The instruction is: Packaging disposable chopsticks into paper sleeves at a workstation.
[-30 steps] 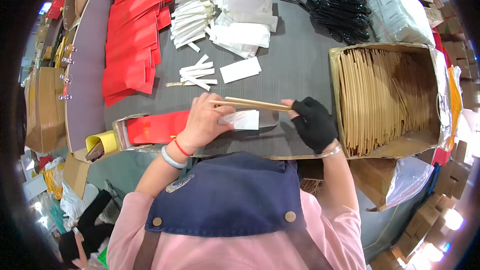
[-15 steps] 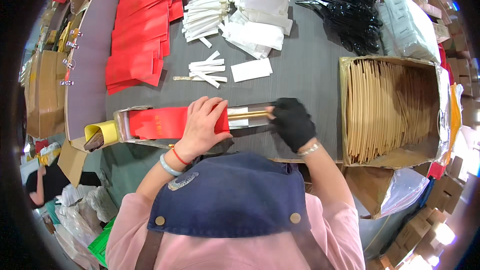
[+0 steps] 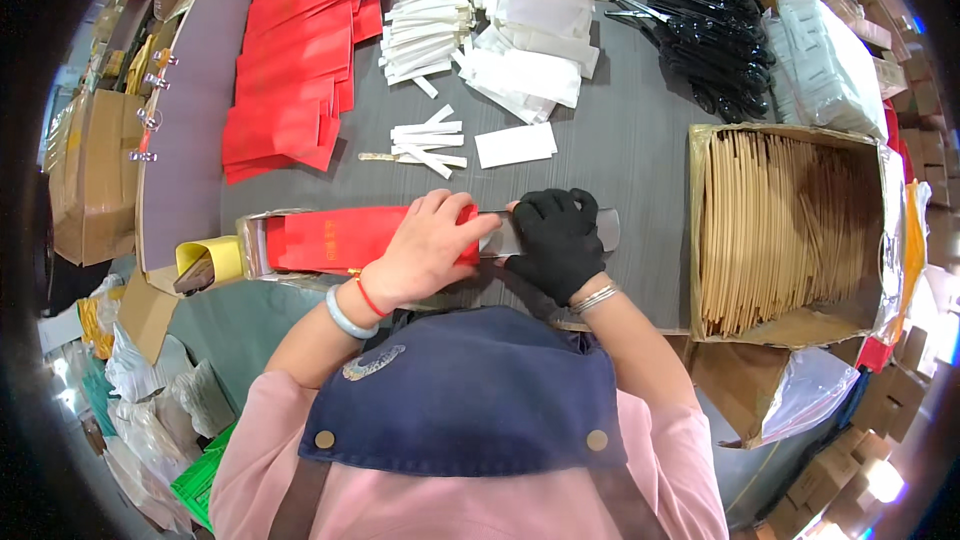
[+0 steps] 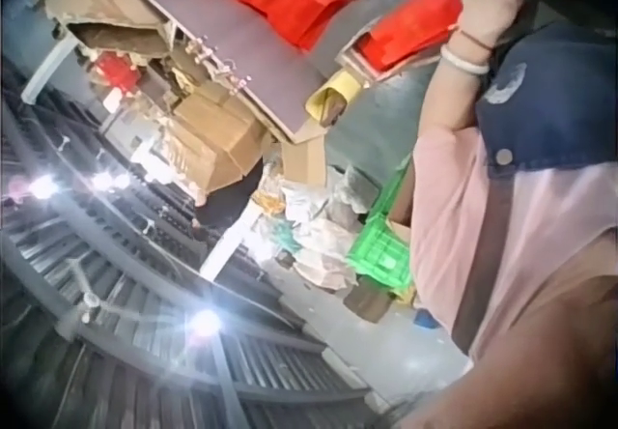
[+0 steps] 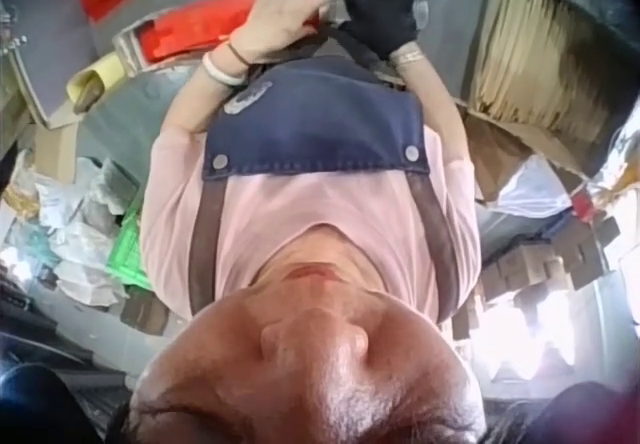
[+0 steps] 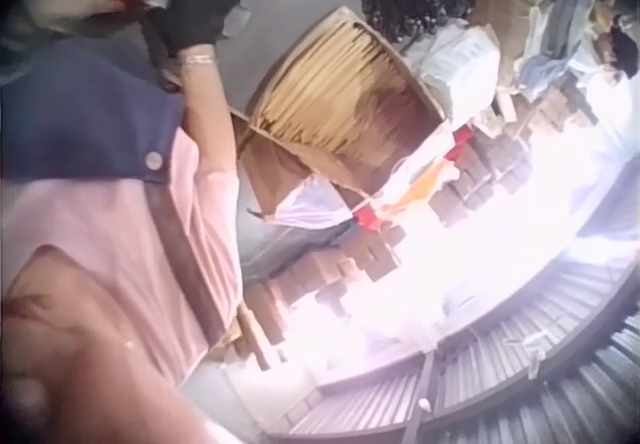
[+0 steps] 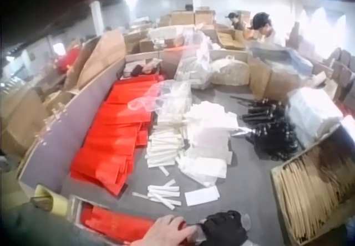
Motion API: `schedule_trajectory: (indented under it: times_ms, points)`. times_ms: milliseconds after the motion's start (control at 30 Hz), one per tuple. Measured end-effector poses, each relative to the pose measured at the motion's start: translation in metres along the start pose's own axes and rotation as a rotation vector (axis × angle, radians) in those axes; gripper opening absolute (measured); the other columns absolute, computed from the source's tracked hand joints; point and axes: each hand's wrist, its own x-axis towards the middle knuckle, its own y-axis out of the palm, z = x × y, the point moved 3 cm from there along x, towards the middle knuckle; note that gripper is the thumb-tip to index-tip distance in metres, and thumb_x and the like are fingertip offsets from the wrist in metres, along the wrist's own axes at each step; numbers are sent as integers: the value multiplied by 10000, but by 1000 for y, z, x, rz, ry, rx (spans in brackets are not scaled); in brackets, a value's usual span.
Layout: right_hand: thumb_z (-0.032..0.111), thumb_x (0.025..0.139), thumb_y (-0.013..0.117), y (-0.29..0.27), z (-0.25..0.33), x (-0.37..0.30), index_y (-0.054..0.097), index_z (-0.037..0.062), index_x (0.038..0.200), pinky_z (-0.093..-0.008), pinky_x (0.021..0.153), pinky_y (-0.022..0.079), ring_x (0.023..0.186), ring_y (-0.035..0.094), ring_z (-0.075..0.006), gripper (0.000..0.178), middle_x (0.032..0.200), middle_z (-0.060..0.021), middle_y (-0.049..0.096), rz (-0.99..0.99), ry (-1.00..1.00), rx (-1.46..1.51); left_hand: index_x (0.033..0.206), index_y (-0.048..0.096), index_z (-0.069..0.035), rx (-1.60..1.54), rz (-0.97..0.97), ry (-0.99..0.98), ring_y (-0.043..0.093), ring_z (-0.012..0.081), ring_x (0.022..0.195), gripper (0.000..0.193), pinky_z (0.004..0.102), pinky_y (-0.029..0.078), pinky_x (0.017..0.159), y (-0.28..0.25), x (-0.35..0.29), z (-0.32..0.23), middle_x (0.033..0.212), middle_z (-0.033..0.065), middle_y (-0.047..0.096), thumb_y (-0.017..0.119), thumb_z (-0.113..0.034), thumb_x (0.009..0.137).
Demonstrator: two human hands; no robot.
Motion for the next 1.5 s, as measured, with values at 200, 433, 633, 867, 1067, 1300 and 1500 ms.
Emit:
schedule_trajectory:
  times_ms: [200,433,633,867,1067,1300,1500]
  points:
    - [327,599,858,-44,-4,6,594,118,1138,-448,945,389,1039,562,-299,636,1074,-87,606,-138,-28,-10,840,639,-125,113,-53,113,523,318,976,140,443,446,815,-64,11,23,999,111,529,621,-65,715]
    - [290,636,854,-52,-25,-8,582,95,1121,-427,890,406,974,576,-299,589,1034,-91,607,-345,203,-37,1101,643,-54,-19,-418,-352,432,379,1247,502,513,345,1068,-15,-5,59,1305,191,499,810,-203,651]
    - [312,629,850,-50,-22,-14,581,96,1115,-421,885,400,989,567,-292,595,1041,-81,604,-258,148,-69,1356,499,-61,102,-140,-569,355,354,1325,838,575,237,1119,12,-33,41,1407,152,432,857,-345,653]
    - [340,617,839,-29,2,-13,586,108,1126,-425,953,353,986,552,-282,615,1035,-69,586,-54,48,-90,1387,467,-23,48,-266,-691,268,361,1408,911,590,119,1160,14,-56,49,1439,145,420,843,-424,661]
    - [351,622,837,-27,8,-11,593,95,1123,-433,956,353,994,547,-288,613,1047,-81,586,15,7,-105,1402,450,-19,-36,-295,-626,276,361,1412,952,583,95,1165,18,-61,58,1444,147,429,849,-447,652]
    - [473,679,781,29,39,17,581,87,1148,-443,978,352,1072,537,-312,640,1109,-114,581,132,-99,38,1403,441,-4,-82,-245,-603,279,368,1415,912,575,114,1163,15,-55,54,1453,171,420,834,-419,692]
    - [367,648,839,7,10,10,628,116,1203,-437,1007,373,1135,537,-292,645,1200,-95,605,-65,-41,82,1227,620,-81,-114,-418,-262,448,363,1244,505,474,348,1048,-4,-15,82,1324,153,518,778,-192,759]
